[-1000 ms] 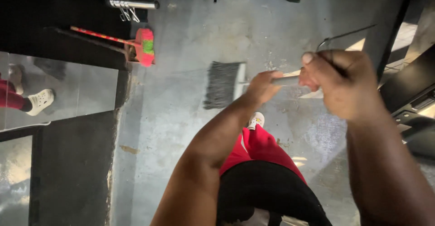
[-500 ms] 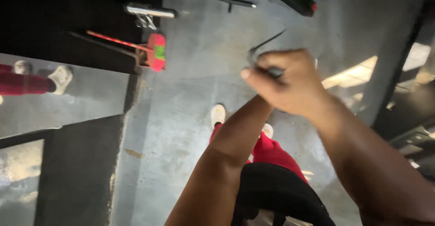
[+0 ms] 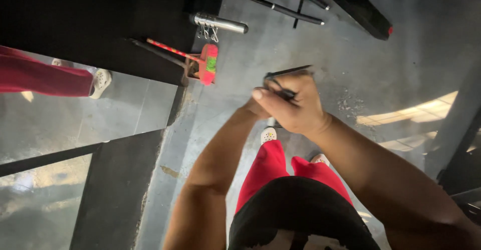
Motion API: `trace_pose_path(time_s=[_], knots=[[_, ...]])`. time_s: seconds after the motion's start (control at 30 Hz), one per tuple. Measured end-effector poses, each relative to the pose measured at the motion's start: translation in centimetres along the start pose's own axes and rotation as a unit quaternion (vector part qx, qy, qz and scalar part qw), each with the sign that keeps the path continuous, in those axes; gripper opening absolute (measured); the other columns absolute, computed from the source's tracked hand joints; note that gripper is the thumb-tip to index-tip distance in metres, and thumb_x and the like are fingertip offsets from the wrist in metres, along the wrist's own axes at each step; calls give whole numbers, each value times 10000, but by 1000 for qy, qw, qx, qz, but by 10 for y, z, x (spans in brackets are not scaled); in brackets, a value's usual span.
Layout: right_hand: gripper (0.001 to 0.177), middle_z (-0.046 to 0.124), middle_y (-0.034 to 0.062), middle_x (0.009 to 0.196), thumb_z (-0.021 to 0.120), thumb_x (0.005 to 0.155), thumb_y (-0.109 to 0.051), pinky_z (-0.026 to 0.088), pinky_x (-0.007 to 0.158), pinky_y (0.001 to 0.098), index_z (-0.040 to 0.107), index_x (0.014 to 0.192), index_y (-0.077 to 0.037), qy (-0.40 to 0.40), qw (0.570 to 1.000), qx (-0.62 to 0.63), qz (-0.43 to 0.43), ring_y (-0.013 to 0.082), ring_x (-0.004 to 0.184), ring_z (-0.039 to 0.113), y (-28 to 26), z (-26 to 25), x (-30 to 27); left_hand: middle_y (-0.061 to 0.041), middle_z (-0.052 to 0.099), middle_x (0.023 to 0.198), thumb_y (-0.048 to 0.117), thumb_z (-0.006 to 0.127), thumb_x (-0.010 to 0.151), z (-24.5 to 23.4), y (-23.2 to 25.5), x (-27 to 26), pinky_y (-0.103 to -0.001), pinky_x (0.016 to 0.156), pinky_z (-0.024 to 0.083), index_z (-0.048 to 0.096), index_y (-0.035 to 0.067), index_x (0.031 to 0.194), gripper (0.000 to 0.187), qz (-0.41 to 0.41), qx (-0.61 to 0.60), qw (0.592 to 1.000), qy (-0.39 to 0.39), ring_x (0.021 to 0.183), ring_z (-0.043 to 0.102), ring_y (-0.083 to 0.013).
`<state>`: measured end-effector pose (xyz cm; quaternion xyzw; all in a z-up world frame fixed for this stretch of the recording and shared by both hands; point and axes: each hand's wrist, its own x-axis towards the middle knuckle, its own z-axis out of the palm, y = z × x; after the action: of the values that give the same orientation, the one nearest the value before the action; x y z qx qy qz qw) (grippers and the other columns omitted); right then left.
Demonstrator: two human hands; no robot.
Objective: Mop the gym floor.
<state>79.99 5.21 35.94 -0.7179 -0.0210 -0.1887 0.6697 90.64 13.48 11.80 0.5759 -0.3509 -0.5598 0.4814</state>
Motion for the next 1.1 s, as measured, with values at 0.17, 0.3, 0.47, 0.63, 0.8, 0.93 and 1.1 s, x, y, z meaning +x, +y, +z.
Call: trace_pose_path(time_s=[0.17, 0.3, 0.47, 0.63, 0.8, 0.93, 1.1], knots=[[392, 590, 66, 703, 624, 1014, -1, 523, 669, 321, 424, 678, -35, 29, 994, 98, -49, 152, 712, 604, 24, -3, -4, -30, 764, 1056, 360, 686, 839, -39, 25, -33, -357, 920, 542, 781, 219, 1029, 255, -6, -22, 999, -47, 1028, 709, -213], [306, 583, 93, 745, 603, 990, 3, 546, 748, 366, 451, 724, 2, -8, 985, 157, -77, 175, 721, 582, 50, -17, -27, -52, 761, 1045, 280, 668, 872, -57, -8, -35, -408, 864, 552, 756, 266, 1069, 217, -96, 484, 868, 46, 1023, 707, -274], [121, 617, 134, 773, 646, 927, 3, 461, 637, 343, 597, 839, 69, -3, 994, 110, 26, 180, 687, 529, 95, -45, -78, -72, 723, 1093, 145, 663, 804, -42, -84, -6, -441, 873, 545, 716, 261, 1119, 340, -138, 489, 853, 114, 1044, 691, -288], [171, 757, 201, 966, 676, 911, -45, 566, 719, 336, 654, 768, 46, 116, 978, 124, 123, 210, 786, 690, 156, -145, -133, -133, 686, 1180, 92, 629, 822, 22, -96, 67, -441, 950, 540, 736, 213, 1116, 336, -139, 394, 880, 226, 1110, 655, -333], [191, 717, 185, 861, 620, 982, -69, 556, 737, 353, 645, 880, 91, 172, 978, 64, 101, 245, 755, 679, 103, -285, -129, -144, 723, 1095, 138, 681, 734, 96, -71, 194, -465, 900, 550, 732, 177, 1074, 347, -65, 387, 894, 218, 1051, 680, -361], [182, 593, 76, 672, 590, 978, -118, 599, 809, 378, 569, 883, 35, 168, 986, 13, 19, 172, 586, 577, 25, -362, -121, -135, 748, 1019, 203, 636, 843, 184, -11, 282, -480, 857, 563, 775, 186, 977, 194, -83, 371, 899, 217, 1008, 701, -376], [359, 595, 114, 607, 584, 1045, -101, 477, 607, 328, 588, 711, 29, 195, 968, -33, 157, 180, 553, 561, -41, -413, -119, -151, 759, 959, 198, 611, 871, 259, 38, 344, -457, 769, 583, 754, 152, 981, 186, -40, 268, 948, 165, 924, 732, -369]])
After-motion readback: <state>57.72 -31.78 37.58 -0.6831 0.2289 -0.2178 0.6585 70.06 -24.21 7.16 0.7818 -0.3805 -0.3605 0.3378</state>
